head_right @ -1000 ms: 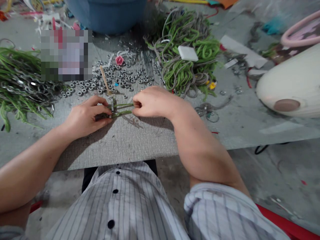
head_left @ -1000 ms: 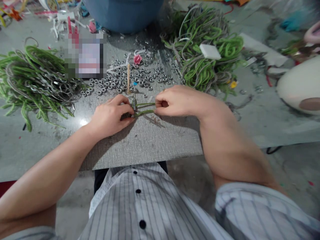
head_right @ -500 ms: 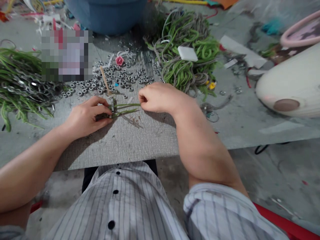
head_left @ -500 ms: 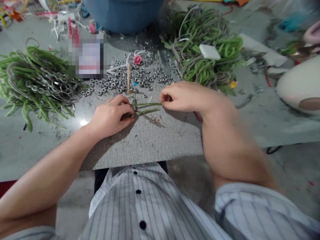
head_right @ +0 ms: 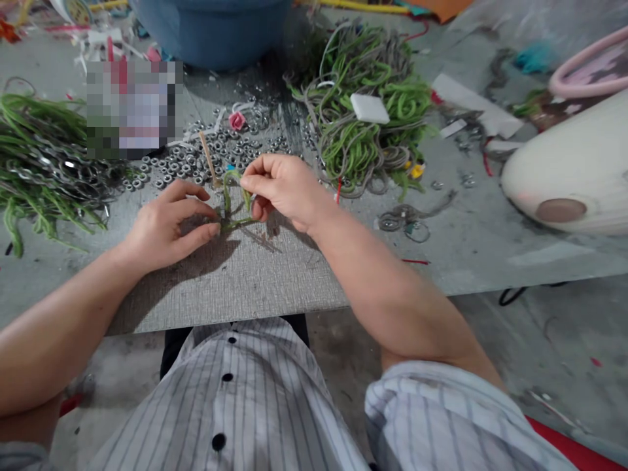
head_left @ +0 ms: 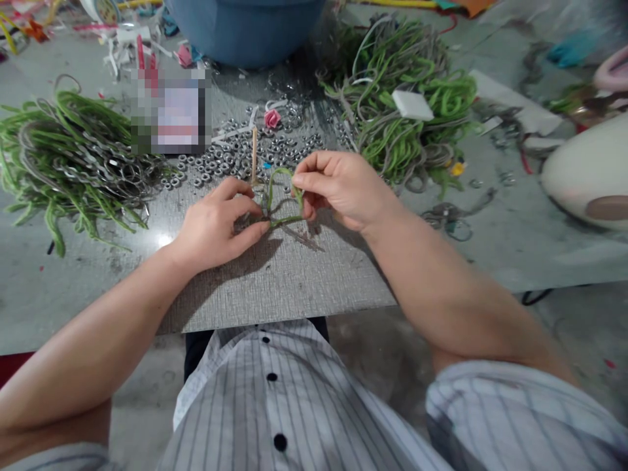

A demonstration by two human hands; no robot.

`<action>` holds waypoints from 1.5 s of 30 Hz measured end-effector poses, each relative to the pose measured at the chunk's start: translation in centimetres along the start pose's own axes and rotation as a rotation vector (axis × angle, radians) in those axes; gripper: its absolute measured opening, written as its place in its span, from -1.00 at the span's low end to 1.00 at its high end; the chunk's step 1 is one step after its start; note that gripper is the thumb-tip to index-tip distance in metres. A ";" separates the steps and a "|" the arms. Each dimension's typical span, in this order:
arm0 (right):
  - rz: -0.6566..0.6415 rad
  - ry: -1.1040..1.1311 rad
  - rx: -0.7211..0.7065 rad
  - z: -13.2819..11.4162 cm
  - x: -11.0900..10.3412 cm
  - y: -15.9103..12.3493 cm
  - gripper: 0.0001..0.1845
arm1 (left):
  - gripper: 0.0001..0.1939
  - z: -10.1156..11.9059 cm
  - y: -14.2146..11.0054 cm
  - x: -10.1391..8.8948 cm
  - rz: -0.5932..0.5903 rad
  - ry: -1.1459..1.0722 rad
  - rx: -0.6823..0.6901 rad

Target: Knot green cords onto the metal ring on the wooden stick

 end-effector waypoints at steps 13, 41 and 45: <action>0.002 0.336 0.018 -0.6 2.9 -0.6 -0.78 | -0.70 0.9 -0.1 0.7 0.211 0.118 0.142; 0.127 -0.105 -0.375 0.3 2.0 -1.2 -0.86 | -0.85 -0.2 0.0 0.7 0.219 -0.002 0.183; 0.112 -0.292 -0.625 -0.3 2.0 -2.0 -0.74 | -0.87 -0.3 0.1 0.5 0.215 -0.058 0.156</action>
Point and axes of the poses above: each hand's wrist, its own y-axis towards the middle knuckle, its own x-axis out of the palm, z = x × y, the point moved 1 cm from there along y, towards the middle knuckle, and after that the axes turned 3 degrees about -y, right-handed, at the moved point
